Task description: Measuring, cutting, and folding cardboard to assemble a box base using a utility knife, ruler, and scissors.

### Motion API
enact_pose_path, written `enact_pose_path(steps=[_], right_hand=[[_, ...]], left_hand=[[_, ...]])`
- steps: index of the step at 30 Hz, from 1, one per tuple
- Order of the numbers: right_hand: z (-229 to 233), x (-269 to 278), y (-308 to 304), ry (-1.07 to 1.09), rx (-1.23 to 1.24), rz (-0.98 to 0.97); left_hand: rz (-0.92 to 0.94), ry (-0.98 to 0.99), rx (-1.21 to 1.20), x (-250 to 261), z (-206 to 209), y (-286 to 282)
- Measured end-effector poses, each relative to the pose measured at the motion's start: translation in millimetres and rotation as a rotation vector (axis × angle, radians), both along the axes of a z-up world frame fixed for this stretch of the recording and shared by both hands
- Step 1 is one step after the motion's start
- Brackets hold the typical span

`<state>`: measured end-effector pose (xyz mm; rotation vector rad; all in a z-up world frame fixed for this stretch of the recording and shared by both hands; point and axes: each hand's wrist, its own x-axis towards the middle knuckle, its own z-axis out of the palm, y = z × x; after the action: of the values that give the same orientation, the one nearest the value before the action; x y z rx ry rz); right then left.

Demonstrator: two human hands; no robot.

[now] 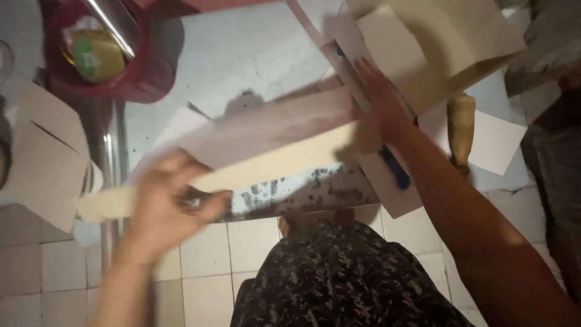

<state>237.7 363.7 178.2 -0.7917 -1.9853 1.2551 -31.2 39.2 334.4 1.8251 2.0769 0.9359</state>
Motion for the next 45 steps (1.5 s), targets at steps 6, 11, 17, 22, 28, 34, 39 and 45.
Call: enact_pose_path(steps=[6,11,17,22,28,34,39,45], right_hand=[[119,-15,4,-0.339,0.184,0.389],[181,0,7,-0.485,0.011,0.584],[180,0,16,-0.517,0.127,0.437],[230,-19,-6,-0.665,0.401,0.400],[298,-60,-51,-0.681,0.553,0.639],[340,-69,-73,-1.130,0.317,0.514],[318,-71,-36,-1.152,0.329,0.572],[323,-65,-17,-1.096,0.157,0.494]], left_hand=[[0.323,-0.443,-0.174,-28,99,-11],[0.497,-0.533,0.001,-77,87,-27],[0.456,-0.464,0.100,-97,75,-31],[0.266,0.462,0.392,-51,133,-14],[-0.064,0.919,0.065,-12,175,49],[-0.012,1.054,-0.260,-82,136,64],[0.187,0.682,-0.423,-69,138,60],[0.358,0.564,-0.662,-68,141,67]])
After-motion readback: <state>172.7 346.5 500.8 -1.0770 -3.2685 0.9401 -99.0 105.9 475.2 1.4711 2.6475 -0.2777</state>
